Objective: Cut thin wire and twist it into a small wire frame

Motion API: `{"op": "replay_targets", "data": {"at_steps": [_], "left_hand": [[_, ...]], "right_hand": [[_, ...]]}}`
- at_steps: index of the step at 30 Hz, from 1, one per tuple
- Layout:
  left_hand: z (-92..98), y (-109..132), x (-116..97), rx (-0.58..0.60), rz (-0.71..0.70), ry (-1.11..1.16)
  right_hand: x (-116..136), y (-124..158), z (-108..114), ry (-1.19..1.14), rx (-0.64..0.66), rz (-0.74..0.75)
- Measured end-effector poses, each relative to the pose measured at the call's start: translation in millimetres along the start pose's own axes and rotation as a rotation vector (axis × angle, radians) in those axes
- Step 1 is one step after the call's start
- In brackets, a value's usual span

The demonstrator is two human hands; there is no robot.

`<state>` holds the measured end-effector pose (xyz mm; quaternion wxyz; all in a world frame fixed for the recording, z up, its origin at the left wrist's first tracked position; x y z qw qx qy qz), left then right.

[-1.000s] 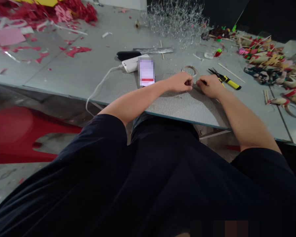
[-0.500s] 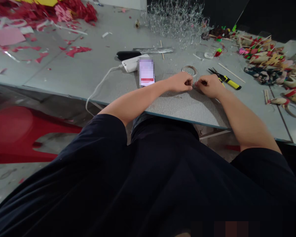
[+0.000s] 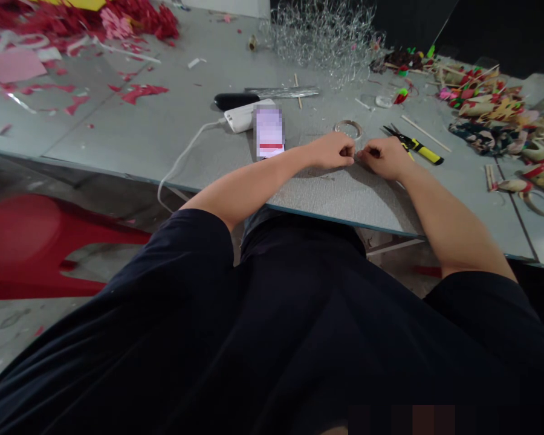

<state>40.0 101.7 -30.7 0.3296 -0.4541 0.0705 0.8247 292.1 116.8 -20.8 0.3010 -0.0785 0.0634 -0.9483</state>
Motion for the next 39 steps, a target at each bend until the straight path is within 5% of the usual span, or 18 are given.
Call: {"op": "replay_targets", "data": {"at_steps": [39], "left_hand": [[0.1, 2, -4, 0.02, 0.019, 0.014]], "right_hand": [[-8, -3, -9, 0.027, -0.022, 0.041]]}}
Point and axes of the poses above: each hand's wrist, its own y-axis away from the middle knuckle, its own z-axis out of the back of the hand, x = y × z, the point moved 3 cm from there along -y, towards the middle knuckle, and after that the axes turned 14 degrees about y, right-handed, at the moved point
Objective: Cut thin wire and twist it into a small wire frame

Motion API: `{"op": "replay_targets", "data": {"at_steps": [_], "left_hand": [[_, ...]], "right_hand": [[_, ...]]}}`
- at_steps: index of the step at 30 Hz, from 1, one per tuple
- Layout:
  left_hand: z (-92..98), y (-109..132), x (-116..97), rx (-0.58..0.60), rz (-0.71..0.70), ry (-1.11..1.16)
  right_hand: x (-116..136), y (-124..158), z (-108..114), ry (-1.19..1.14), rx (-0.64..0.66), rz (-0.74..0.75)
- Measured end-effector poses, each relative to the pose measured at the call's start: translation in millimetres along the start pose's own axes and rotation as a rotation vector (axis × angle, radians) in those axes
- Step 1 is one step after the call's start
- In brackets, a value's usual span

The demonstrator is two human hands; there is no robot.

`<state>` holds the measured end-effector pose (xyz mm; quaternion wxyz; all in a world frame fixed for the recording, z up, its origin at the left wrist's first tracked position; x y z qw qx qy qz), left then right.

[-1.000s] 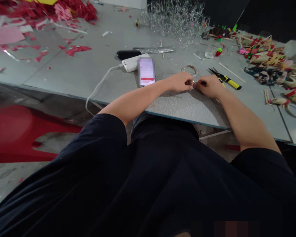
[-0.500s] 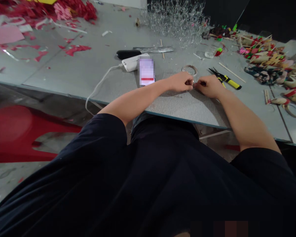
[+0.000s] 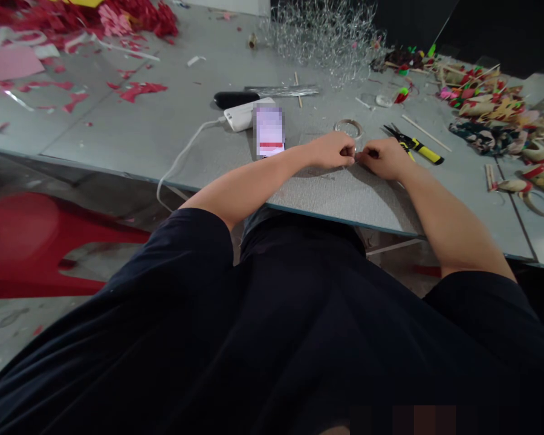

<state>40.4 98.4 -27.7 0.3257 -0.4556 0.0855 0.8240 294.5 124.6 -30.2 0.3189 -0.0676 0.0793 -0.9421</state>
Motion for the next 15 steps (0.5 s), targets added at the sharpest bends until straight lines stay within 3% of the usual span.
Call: {"op": "replay_targets", "data": {"at_steps": [7, 15], "left_hand": [[0.0, -0.4, 1.7, -0.005, -0.008, 0.021], [0.9, -0.4, 1.0, 0.003, -0.015, -0.012]], "right_hand": [[-2.5, 0.9, -2.0, 0.014, 0.024, -0.038], [-6.3, -3.0, -5.5, 0.02, -0.011, 0.017]]}}
Point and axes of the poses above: each hand's wrist, its own y-axis away from the middle knuckle, its own z-axis out of the back of the hand, x = y × z, the point moved 3 cm from there along -y, towards the middle knuckle, and after that the axes turned 14 degrees about y, right-handed, at the moved point
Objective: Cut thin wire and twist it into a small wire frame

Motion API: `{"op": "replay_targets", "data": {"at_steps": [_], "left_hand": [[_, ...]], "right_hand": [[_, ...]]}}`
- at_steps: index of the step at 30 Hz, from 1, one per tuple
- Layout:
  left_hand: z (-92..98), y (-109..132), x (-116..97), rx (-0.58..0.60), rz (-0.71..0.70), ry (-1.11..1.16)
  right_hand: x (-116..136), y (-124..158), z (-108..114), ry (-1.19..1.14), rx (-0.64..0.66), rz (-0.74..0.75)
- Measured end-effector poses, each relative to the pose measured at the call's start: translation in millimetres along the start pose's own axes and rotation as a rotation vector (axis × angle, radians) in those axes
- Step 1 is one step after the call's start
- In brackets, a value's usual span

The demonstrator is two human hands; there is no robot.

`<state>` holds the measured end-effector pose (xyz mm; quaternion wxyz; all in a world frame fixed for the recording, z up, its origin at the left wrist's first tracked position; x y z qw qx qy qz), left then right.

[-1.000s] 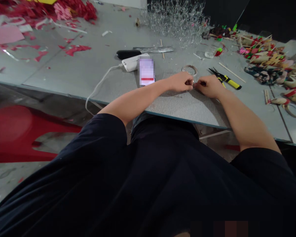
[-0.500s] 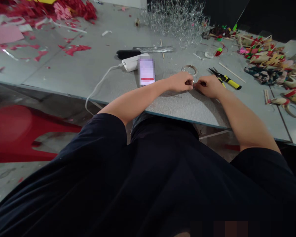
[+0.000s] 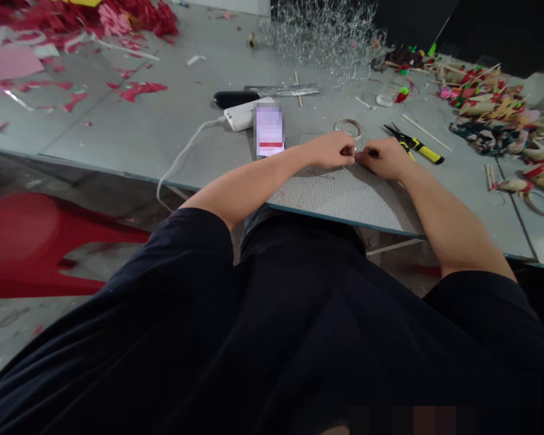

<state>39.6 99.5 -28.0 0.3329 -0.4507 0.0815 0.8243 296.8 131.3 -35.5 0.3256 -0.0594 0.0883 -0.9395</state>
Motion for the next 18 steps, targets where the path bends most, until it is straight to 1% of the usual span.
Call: {"op": "replay_targets", "data": {"at_steps": [3, 8, 12, 15, 18], "left_hand": [[-0.2, 0.2, -0.8, 0.002, -0.001, -0.005], [-0.1, 0.2, -0.7, 0.004, 0.01, -0.008], [-0.3, -0.2, -0.2, 0.014, 0.007, -0.02], [-0.4, 0.3, -0.5, 0.016, 0.017, -0.029], [-0.5, 1.1, -2.6, 0.017, 0.008, -0.038]], "right_hand": [[1.7, 0.7, 0.7, -0.015, -0.01, 0.014], [0.4, 1.2, -0.5, -0.018, 0.001, -0.043], [-0.4, 0.9, -1.1, -0.008, 0.016, -0.011], [-0.8, 1.3, -1.0, -0.012, 0.039, -0.018], [0.7, 1.7, 0.1, -0.02, 0.026, -0.003]]}}
Point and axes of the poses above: each hand's wrist, its own y-axis away from the middle knuckle, its own z-axis out of the back of the hand, x = y × z, the point moved 3 cm from there along -y, towards the middle knuckle, and after that the axes turned 14 degrees about y, right-handed, at the moved point
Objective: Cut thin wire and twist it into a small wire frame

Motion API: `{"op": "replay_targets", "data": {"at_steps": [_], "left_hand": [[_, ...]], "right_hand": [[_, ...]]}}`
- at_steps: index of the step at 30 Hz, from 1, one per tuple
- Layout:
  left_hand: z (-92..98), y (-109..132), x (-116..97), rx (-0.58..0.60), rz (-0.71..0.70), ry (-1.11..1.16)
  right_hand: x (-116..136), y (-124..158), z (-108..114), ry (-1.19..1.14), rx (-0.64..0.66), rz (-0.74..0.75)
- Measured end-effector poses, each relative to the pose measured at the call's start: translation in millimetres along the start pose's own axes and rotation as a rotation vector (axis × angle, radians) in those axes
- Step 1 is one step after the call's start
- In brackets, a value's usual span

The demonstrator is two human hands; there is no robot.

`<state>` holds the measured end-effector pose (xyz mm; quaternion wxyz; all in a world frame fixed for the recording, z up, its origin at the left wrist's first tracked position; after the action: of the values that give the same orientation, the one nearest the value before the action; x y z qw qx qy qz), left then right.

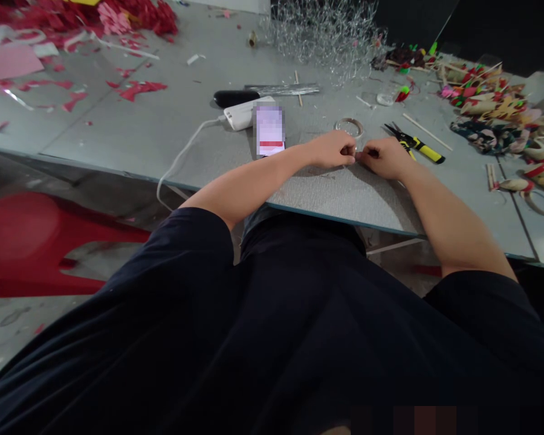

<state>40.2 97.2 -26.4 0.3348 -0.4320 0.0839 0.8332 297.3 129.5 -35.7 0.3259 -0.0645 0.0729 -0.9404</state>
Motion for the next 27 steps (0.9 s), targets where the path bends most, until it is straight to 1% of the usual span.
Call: {"op": "replay_targets", "data": {"at_steps": [6, 12, 18, 27], "left_hand": [[-0.2, 0.5, -2.7, 0.004, 0.004, -0.02], [-1.4, -1.8, 1.9, -0.011, -0.002, -0.027], [-1.4, -2.6, 3.9, -0.006, -0.004, -0.03], [0.0, -2.3, 2.9, -0.009, -0.014, -0.019]], "right_hand": [[3.1, 0.8, 2.3, 0.002, 0.019, -0.007], [6.0, -0.6, 4.7, -0.001, 0.03, 0.003], [4.9, -1.6, 4.0, 0.019, 0.047, -0.058], [2.7, -1.2, 2.2, 0.017, 0.019, 0.004]]}}
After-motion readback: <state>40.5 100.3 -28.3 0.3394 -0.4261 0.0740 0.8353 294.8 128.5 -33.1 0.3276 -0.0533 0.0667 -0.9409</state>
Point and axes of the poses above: each hand's wrist, its own y-axis away from the middle knuckle, its own z-axis out of the back of the hand, x = y × z, the point moved 3 cm from there along -y, towards the middle knuckle, and after that the axes turned 14 degrees about y, right-handed, at the moved point
